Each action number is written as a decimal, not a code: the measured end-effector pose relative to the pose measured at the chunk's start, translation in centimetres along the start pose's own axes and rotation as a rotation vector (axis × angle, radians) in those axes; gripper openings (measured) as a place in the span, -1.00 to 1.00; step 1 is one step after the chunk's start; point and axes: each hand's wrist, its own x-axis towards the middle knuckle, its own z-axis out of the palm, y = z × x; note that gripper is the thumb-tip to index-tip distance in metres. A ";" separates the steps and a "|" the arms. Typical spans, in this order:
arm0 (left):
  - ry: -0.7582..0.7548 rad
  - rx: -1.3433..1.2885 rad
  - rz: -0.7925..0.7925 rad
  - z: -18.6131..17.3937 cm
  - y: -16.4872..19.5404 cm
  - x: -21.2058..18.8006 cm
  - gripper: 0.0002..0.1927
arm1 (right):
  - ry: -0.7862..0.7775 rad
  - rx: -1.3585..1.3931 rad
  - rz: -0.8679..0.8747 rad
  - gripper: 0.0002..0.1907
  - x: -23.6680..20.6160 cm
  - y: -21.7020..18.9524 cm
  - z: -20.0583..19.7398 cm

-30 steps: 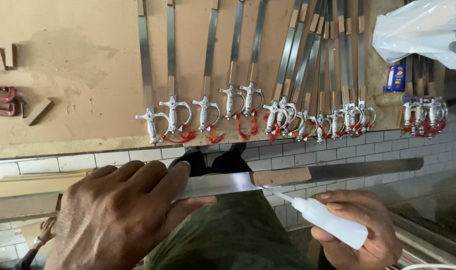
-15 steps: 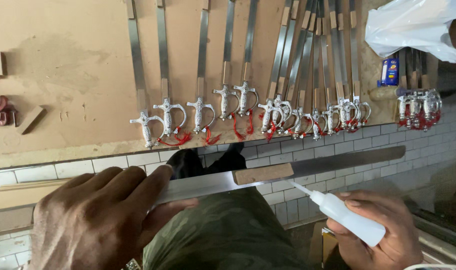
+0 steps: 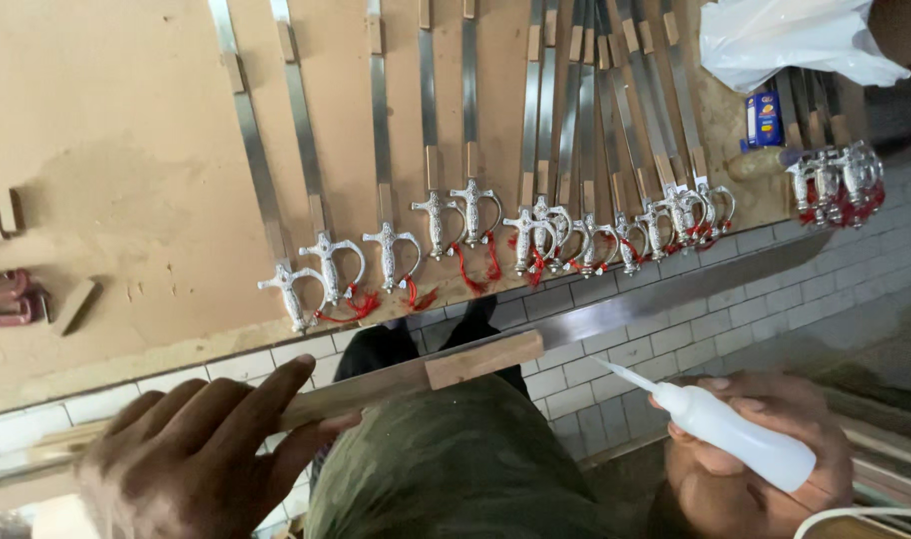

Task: The person applies glue from a white bottle to the tang of multiple decorative swords and inserts wooden handle pieces. The swords are handled one at a time, then placed back on the workbench.

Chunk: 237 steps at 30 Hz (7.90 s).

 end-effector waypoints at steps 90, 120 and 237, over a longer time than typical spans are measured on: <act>0.072 0.116 -0.013 0.1 5.9 1.5 -0.54 | -0.568 -0.624 -0.321 -0.43 -3.5 -0.3 4.1; 0.390 0.027 -0.546 18.8 -14.6 14.2 -0.67 | 0.354 0.681 0.722 -0.65 -4.7 5.7 -2.3; 0.167 -0.401 -0.567 29.7 28.8 13.3 -0.65 | -0.227 0.816 0.607 -0.57 15.6 21.6 -35.3</act>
